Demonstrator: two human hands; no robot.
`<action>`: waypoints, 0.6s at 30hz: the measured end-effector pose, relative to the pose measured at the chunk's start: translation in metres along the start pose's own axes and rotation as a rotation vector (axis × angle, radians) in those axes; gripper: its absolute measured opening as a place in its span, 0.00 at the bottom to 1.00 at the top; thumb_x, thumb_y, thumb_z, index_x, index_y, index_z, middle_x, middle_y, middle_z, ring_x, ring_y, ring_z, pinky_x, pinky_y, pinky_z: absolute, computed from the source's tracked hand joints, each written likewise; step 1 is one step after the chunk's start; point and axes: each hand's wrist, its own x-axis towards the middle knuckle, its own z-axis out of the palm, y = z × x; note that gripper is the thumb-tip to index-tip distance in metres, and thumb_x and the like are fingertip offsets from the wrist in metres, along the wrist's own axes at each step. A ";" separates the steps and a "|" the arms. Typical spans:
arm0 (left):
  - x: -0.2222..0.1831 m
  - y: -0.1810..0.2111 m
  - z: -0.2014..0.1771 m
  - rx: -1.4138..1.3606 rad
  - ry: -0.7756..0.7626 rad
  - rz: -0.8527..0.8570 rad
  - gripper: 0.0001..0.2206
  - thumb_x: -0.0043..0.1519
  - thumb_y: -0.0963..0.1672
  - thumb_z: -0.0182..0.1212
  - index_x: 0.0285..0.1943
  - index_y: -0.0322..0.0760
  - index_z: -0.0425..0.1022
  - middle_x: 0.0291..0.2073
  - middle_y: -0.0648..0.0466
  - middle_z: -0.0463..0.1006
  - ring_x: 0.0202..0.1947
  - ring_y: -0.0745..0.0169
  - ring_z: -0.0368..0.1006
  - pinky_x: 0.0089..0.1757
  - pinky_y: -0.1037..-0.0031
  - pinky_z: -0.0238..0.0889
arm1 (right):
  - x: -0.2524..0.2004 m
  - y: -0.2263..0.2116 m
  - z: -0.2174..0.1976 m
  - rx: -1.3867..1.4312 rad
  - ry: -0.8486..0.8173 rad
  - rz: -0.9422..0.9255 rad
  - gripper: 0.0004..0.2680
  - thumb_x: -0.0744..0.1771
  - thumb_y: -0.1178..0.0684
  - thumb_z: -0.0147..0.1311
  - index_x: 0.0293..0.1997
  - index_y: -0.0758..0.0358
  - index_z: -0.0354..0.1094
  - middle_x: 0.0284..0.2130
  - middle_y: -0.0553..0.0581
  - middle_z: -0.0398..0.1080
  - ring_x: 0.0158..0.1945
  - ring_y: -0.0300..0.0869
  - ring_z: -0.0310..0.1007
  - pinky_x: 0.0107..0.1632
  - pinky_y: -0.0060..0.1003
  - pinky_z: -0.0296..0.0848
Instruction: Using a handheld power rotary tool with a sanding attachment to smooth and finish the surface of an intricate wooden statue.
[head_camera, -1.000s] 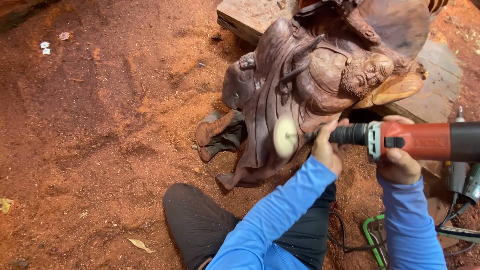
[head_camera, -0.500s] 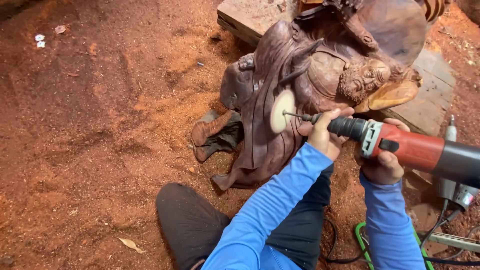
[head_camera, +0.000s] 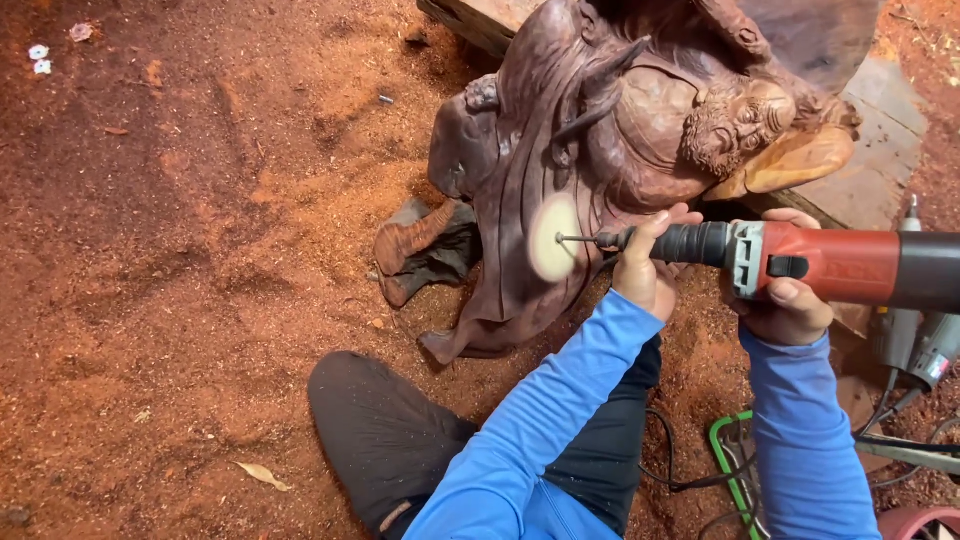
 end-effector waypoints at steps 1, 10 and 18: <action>0.005 -0.001 0.000 -0.003 0.002 0.005 0.23 0.61 0.52 0.60 0.58 0.34 0.77 0.44 0.52 0.83 0.33 0.71 0.74 0.25 0.84 0.60 | 0.002 -0.001 0.001 0.001 -0.005 0.003 0.27 0.57 0.48 0.64 0.61 0.62 0.59 0.40 0.64 0.70 0.17 0.38 0.61 0.13 0.29 0.59; -0.001 -0.010 -0.009 0.071 0.016 0.040 0.21 0.62 0.54 0.59 0.55 0.36 0.78 0.45 0.50 0.83 0.36 0.70 0.74 0.28 0.87 0.60 | -0.002 -0.010 0.003 -0.031 -0.010 0.033 0.28 0.57 0.47 0.65 0.61 0.63 0.58 0.30 0.57 0.67 0.16 0.38 0.62 0.13 0.29 0.60; -0.038 -0.035 -0.032 0.065 0.006 -0.016 0.27 0.61 0.54 0.60 0.61 0.32 0.77 0.48 0.48 0.82 0.51 0.57 0.73 0.59 0.64 0.62 | -0.043 -0.013 -0.015 -0.100 0.068 0.069 0.30 0.55 0.45 0.67 0.61 0.65 0.62 0.48 0.63 0.76 0.29 0.40 0.78 0.23 0.31 0.76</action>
